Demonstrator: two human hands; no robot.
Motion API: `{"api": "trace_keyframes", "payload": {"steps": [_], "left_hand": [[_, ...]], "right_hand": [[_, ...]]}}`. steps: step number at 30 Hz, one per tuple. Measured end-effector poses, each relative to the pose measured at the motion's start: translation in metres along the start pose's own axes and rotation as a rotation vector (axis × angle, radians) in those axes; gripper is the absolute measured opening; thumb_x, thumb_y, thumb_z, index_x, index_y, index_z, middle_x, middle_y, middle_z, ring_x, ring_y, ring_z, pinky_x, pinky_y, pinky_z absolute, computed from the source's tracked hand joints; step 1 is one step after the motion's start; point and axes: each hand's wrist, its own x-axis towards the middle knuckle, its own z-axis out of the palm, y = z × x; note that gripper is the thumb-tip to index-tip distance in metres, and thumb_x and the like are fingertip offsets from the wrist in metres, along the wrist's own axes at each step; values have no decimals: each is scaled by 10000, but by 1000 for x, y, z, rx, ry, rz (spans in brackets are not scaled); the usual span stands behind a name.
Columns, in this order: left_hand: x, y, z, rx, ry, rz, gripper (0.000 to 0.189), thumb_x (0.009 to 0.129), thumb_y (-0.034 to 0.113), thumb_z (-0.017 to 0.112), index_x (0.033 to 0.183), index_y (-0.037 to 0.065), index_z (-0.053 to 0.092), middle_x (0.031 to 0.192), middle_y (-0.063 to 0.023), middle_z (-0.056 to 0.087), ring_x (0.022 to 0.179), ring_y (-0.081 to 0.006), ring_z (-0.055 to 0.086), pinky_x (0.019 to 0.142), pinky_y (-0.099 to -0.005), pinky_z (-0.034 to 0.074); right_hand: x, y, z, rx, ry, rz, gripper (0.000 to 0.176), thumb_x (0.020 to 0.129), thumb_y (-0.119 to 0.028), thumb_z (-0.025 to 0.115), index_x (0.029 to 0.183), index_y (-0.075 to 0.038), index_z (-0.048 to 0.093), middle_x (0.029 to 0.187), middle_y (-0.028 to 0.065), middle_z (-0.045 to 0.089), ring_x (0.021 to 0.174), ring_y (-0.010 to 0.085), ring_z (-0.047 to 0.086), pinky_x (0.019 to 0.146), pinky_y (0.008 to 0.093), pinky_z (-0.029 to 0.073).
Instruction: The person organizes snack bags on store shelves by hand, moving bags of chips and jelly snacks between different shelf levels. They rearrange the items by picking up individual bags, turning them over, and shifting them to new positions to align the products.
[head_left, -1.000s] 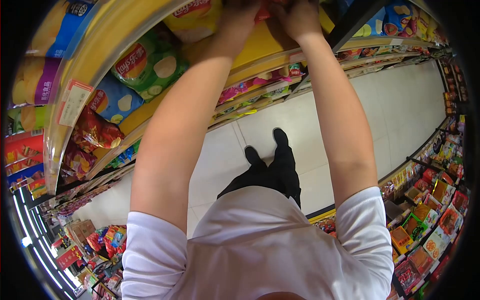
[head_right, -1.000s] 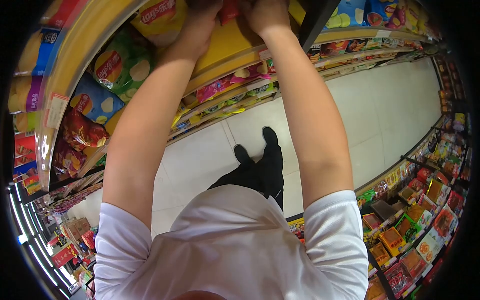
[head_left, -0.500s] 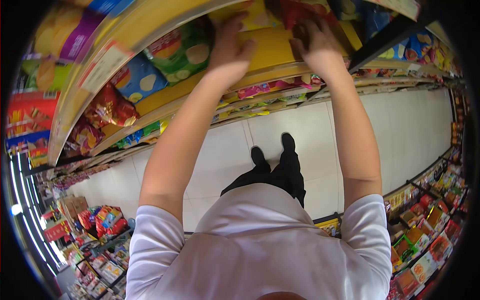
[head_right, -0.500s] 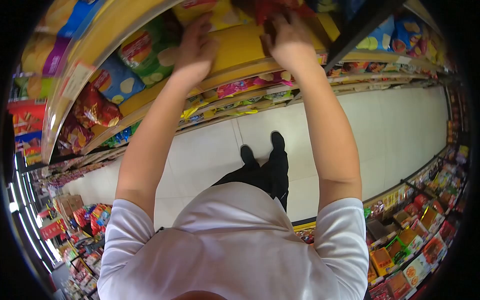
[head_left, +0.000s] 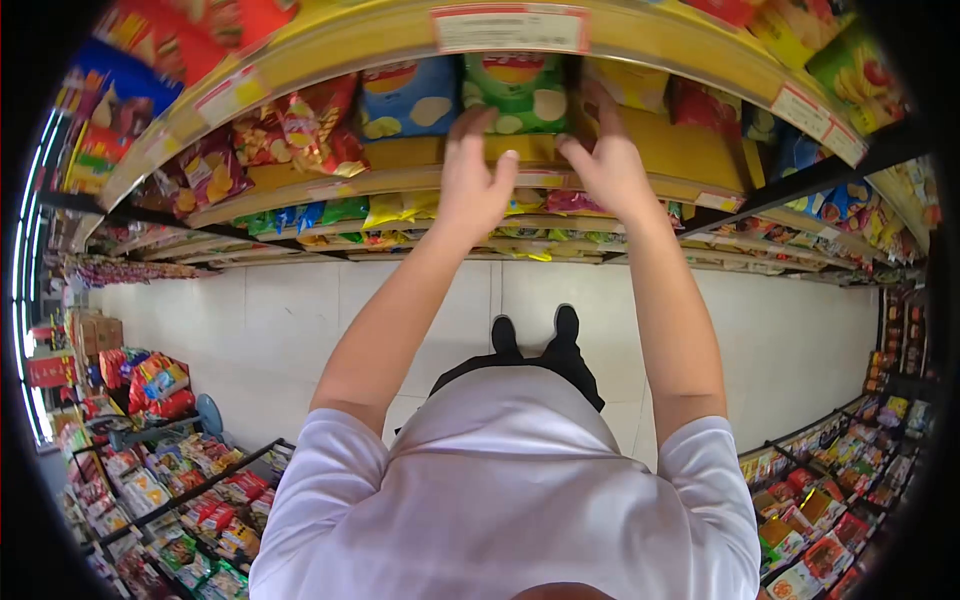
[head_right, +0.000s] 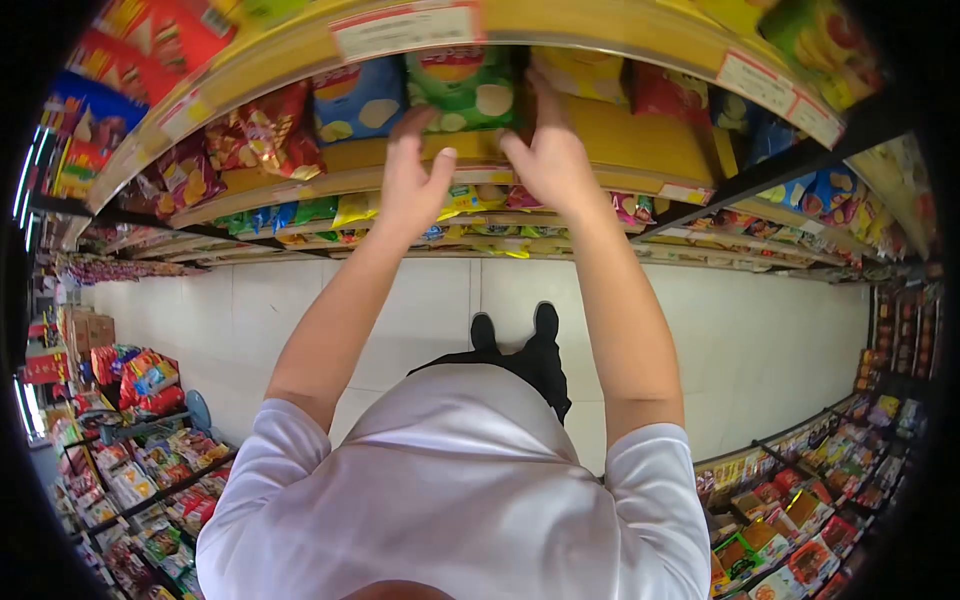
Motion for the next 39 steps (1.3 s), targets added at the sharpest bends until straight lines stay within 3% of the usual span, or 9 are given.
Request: {"api": "trace_keyframes", "payload": {"steps": [6, 7, 8, 10, 14, 18, 25, 33, 39], "left_hand": [[8, 4, -1, -184, -145, -61, 551, 915, 155, 658, 1435, 44, 514, 1526, -256, 429, 1430, -422, 416, 1180, -459, 353], [8, 1, -4, -132, -177, 11, 580, 915, 153, 663, 1457, 43, 488, 1586, -251, 347, 1362, -424, 482, 918, -398, 595], [3, -1, -6, -127, -158, 2, 580, 915, 153, 663, 1457, 43, 488, 1586, -251, 347, 1362, -424, 482, 918, -398, 595], [-6, 6, -18, -338, -205, -85, 539, 922, 139, 640, 1441, 64, 515, 1555, -234, 414, 1454, -402, 405, 1194, -438, 347], [-33, -10, -52, -146, -6, -59, 512, 923, 124, 645, 1421, 76, 537, 1502, -217, 474, 1419, -394, 437, 1187, -440, 353], [-28, -50, -79, 42, 296, -89, 540, 914, 134, 657, 1411, -6, 498, 1420, -257, 508, 1348, -437, 464, 1143, -469, 375], [11, -63, -78, 74, 95, -179, 687, 878, 175, 686, 1486, -7, 421, 1567, -328, 333, 1427, -505, 372, 1176, -486, 367], [-20, -48, -109, 97, 95, -49, 560, 909, 135, 652, 1438, 27, 503, 1495, -251, 463, 1397, -419, 447, 1167, -436, 371], [-39, -95, -185, 174, 437, -209, 425, 900, 125, 685, 1291, 0, 573, 1240, -207, 580, 1182, -379, 571, 1021, -445, 468]], "right_hand": [[29, 18, 25, 321, -53, 121, 804, 874, -15, 716, 1546, 58, 280, 1529, 243, 435, 1402, 314, 470, 1166, 386, 392], [30, 20, 25, 305, -51, 119, 789, 883, -12, 705, 1545, 53, 283, 1515, 239, 453, 1390, 309, 484, 1158, 382, 399], [29, 23, 25, 289, -49, 122, 773, 892, -9, 695, 1545, 47, 285, 1501, 234, 472, 1378, 304, 498, 1150, 378, 406], [22, 4, 22, 263, -58, 172, 729, 898, -13, 689, 1526, 50, 324, 1481, 228, 495, 1358, 301, 517, 1117, 375, 439], [-3, -22, 22, 2, 99, 73, 568, 921, -34, 674, 1443, 48, 465, 1408, 219, 558, 1276, 291, 581, 993, 365, 535], [-20, -43, 57, 237, -188, -33, 516, 932, -82, 679, 1418, 1, 524, 1464, 221, 508, 1250, 300, 602, 988, 387, 564], [0, -66, 104, 270, -394, -58, 638, 935, -100, 668, 1508, 14, 411, 1598, 212, 391, 1428, 335, 465, 1114, 417, 472], [-3, -64, 104, 264, -335, -37, 593, 942, -52, 656, 1487, 11, 430, 1552, 188, 434, 1389, 307, 500, 1117, 391, 472], [-15, -127, 125, 423, -427, 86, 583, 948, -91, 667, 1478, 6, 445, 1461, 213, 495, 1299, 290, 567, 1036, 375, 527]]}}
